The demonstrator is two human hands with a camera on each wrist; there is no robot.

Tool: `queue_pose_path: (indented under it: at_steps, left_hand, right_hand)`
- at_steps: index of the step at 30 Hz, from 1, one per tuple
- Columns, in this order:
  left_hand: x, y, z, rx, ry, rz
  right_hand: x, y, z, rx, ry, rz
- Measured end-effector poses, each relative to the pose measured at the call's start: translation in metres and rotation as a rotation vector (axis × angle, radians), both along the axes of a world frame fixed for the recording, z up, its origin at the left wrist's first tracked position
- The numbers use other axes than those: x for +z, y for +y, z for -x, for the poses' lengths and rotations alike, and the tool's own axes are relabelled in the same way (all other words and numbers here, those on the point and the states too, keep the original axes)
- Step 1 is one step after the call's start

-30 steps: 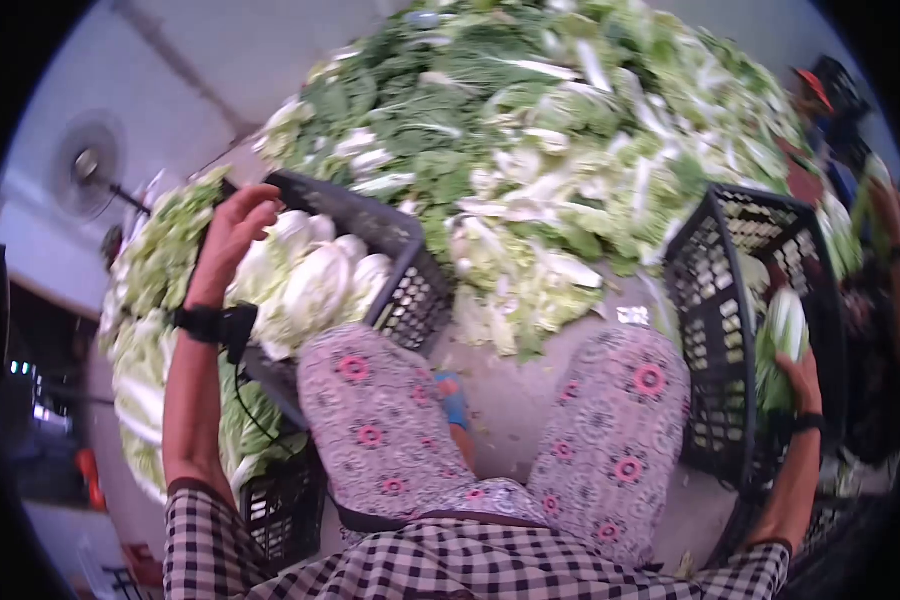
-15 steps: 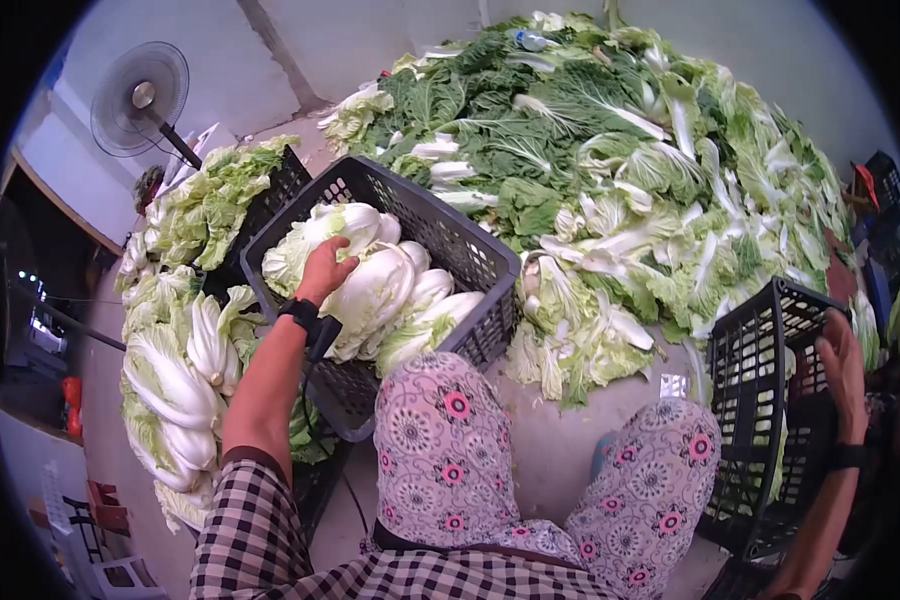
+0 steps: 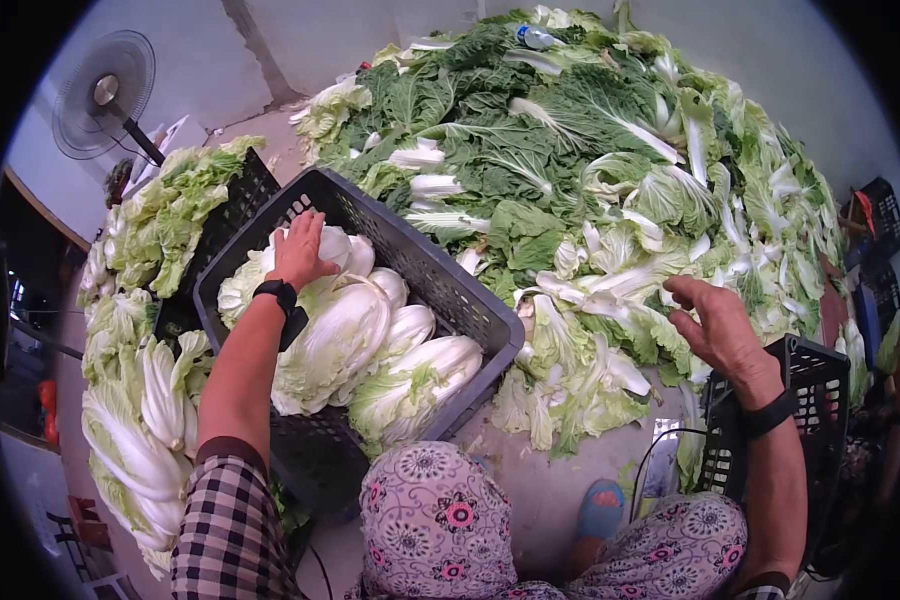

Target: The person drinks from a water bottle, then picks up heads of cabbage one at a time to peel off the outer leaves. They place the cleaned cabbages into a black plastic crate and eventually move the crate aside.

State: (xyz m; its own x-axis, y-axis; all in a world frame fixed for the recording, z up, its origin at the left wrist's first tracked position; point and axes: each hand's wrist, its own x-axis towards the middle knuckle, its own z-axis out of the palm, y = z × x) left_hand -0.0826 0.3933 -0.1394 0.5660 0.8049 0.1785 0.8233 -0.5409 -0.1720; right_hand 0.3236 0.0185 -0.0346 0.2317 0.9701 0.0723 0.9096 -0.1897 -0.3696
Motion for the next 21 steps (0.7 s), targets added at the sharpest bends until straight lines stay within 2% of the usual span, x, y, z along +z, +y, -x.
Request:
queue_pose_path:
  at_steps: [4, 5, 8, 10, 11, 12, 14, 16, 18, 19, 20, 21]
  left_hand:
    - [-0.007, 0.018, 0.000, 0.182, 0.148, 0.177]
    - [-0.010, 0.021, -0.002, 0.187, 0.224, 0.135]
    - [0.008, 0.000, -0.002, 0.143, 0.257, 0.091]
    - [0.006, -0.013, 0.012, 0.007, 0.111, -0.072]
    - [0.010, -0.016, 0.018, 0.027, 0.061, 0.014]
    - [0.022, -0.024, 0.023, 0.051, 0.009, 0.099]
    - [0.049, -0.040, 0.035, -0.016, -0.129, -0.018]
    - [0.097, -0.064, 0.044, -0.028, -0.254, -0.107]
    - [0.129, -0.081, 0.059, -0.077, -0.593, -0.216]
    - [0.138, -0.083, 0.064, -0.123, -0.784, -0.132]
    - [0.146, -0.086, 0.061, -0.115, -0.811, -0.242]
    - [0.162, -0.100, 0.052, -0.137, -1.003, -0.006]
  right_hand:
    - [-0.005, 0.009, 0.003, 0.005, 0.021, 0.097]
    - [-0.005, 0.008, 0.003, 0.001, 0.021, 0.102]
    - [-0.004, 0.003, 0.001, -0.002, 0.023, 0.090]
    - [-0.003, -0.007, 0.000, -0.006, 0.039, 0.074]
    - [-0.002, -0.012, 0.000, -0.009, 0.047, 0.064]
    - [-0.001, -0.017, 0.000, -0.009, 0.053, 0.054]
    - [0.005, -0.025, -0.005, -0.033, 0.054, -0.012]
    - [0.010, -0.036, -0.013, -0.093, 0.052, -0.112]
    - [0.017, -0.044, -0.020, -0.164, 0.222, -0.367]
    - [0.019, -0.047, -0.024, -0.193, 0.242, -0.356]
    - [0.023, -0.054, -0.028, -0.225, 0.258, -0.349]
    - [0.033, -0.058, -0.019, -0.222, 0.210, -0.267]
